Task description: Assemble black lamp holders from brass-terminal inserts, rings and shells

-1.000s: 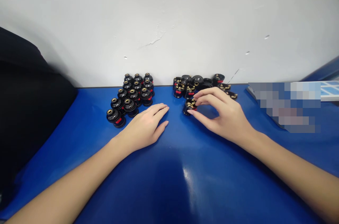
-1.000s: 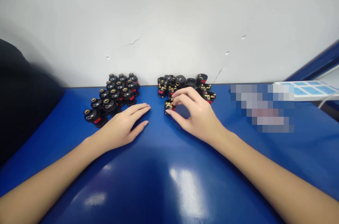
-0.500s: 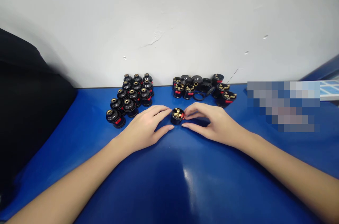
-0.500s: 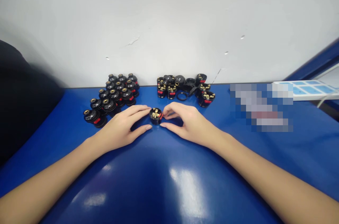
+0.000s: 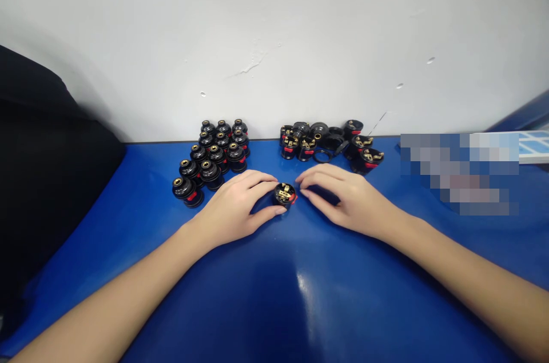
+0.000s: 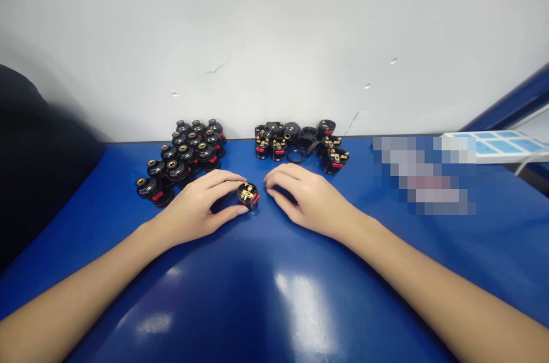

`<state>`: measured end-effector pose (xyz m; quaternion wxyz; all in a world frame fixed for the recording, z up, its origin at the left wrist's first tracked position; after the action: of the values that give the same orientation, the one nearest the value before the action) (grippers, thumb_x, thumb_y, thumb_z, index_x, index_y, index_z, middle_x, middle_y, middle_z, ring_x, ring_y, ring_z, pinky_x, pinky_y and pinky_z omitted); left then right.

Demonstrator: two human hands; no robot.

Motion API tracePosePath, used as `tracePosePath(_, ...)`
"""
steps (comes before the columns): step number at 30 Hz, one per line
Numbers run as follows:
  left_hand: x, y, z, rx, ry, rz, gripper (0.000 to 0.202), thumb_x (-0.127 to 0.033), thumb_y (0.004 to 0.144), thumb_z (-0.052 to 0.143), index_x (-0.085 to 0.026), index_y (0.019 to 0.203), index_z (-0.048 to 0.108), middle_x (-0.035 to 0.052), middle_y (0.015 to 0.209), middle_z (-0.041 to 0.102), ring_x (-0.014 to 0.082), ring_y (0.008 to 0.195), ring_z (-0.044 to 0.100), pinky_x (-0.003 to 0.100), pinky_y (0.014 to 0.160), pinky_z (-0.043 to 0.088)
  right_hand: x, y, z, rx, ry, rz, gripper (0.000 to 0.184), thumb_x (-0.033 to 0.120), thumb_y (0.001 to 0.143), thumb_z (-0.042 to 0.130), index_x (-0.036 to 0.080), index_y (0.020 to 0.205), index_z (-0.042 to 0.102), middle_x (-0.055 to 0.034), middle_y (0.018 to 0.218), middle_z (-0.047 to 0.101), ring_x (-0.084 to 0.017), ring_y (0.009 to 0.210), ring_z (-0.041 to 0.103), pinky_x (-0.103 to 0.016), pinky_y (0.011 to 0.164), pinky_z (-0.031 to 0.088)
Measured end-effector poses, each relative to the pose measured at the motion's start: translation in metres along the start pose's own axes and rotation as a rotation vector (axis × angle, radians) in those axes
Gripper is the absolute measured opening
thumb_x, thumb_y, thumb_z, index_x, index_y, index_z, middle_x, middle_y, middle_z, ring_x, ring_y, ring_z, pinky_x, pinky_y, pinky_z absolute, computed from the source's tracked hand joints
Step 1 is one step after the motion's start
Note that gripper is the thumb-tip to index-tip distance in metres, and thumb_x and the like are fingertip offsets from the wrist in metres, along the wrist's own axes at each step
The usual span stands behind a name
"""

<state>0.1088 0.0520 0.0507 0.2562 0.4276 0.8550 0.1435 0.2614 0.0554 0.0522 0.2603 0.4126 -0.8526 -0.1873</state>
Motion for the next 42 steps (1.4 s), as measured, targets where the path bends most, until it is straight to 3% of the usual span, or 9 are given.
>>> tracePosePath(4,0.000,0.001,0.000,0.006,-0.007,-0.011,0.032,-0.041,0.104,0.071,-0.017,0.126,0.072,0.0136,0.129,0.077,0.0285,0.118,0.074,0.047,0.106,0.062,-0.021,-0.003,-0.008,-0.039,-0.314,0.106,0.014,0.019,0.104,0.061,0.018,0.111,0.073,-0.0192,0.122,0.077,-0.036,0.113,0.076,-0.054,0.096,0.066)
tracePosePath(8,0.001,0.001,-0.001,0.013,-0.030,-0.027,0.035,-0.043,0.105,0.068,-0.019,0.130,0.070,0.0127,0.130,0.077,0.0275,0.120,0.074,0.046,0.107,0.061,-0.035,-0.006,-0.007,0.005,-0.431,0.168,0.014,0.021,0.104,0.061,0.015,0.108,0.072,-0.0195,0.118,0.077,-0.036,0.101,0.078,-0.051,0.085,0.068)
tracePosePath(14,0.003,0.000,-0.001,0.029,-0.030,-0.046,0.035,-0.045,0.110,0.060,-0.018,0.131,0.069,0.0125,0.131,0.076,0.0272,0.121,0.073,0.046,0.107,0.061,-0.019,-0.004,-0.007,-0.010,-0.405,0.111,0.009,0.021,0.104,0.061,0.020,0.105,0.070,-0.0114,0.103,0.080,-0.028,0.088,0.078,-0.039,0.074,0.064)
tracePosePath(20,0.010,0.000,-0.003,0.002,-0.018,-0.084,0.034,-0.037,0.115,0.046,-0.017,0.129,0.071,0.0122,0.130,0.077,0.0260,0.123,0.072,0.047,0.111,0.059,-0.010,-0.002,-0.009,-0.028,-0.212,0.127,0.009,0.023,0.105,0.063,0.022,0.099,0.070,-0.0063,0.094,0.080,-0.022,0.077,0.078,-0.036,0.072,0.063)
tracePosePath(31,0.017,-0.001,-0.005,-0.037,-0.050,-0.118,0.030,-0.034,0.114,0.050,-0.018,0.126,0.072,0.0107,0.127,0.078,0.0243,0.121,0.072,0.046,0.113,0.057,0.015,0.003,-0.027,-0.160,-0.038,-0.021,0.010,0.017,0.103,0.067,0.025,0.099,0.071,-0.0043,0.091,0.081,-0.021,0.077,0.078,-0.034,0.072,0.065)
tracePosePath(37,0.018,-0.002,-0.003,-0.030,-0.062,-0.137,0.029,-0.035,0.114,0.050,-0.019,0.125,0.072,0.0102,0.126,0.078,0.0244,0.121,0.072,0.046,0.112,0.058,0.010,0.008,-0.046,-0.261,-0.202,-0.019,0.013,0.017,0.102,0.067,0.026,0.109,0.072,-0.0095,0.106,0.082,-0.029,0.101,0.080,-0.046,0.091,0.066)
tracePosePath(42,0.020,-0.002,-0.003,-0.051,-0.068,-0.144,0.027,-0.035,0.113,0.053,-0.019,0.124,0.072,0.0099,0.125,0.078,0.0244,0.120,0.072,0.046,0.111,0.058,-0.020,0.032,-0.069,-0.281,-0.292,0.129,0.012,0.023,0.103,0.064,0.027,0.110,0.073,-0.0112,0.108,0.081,-0.035,0.103,0.077,-0.056,0.093,0.062)
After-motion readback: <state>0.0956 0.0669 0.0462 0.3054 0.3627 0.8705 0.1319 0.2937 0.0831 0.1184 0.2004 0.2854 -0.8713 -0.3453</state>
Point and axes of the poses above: each hand's wrist, its own y-axis towards the middle knuckle, its own z-axis out of the palm, x = y × z, the point moved 10 cm from there along y, towards the middle knuckle
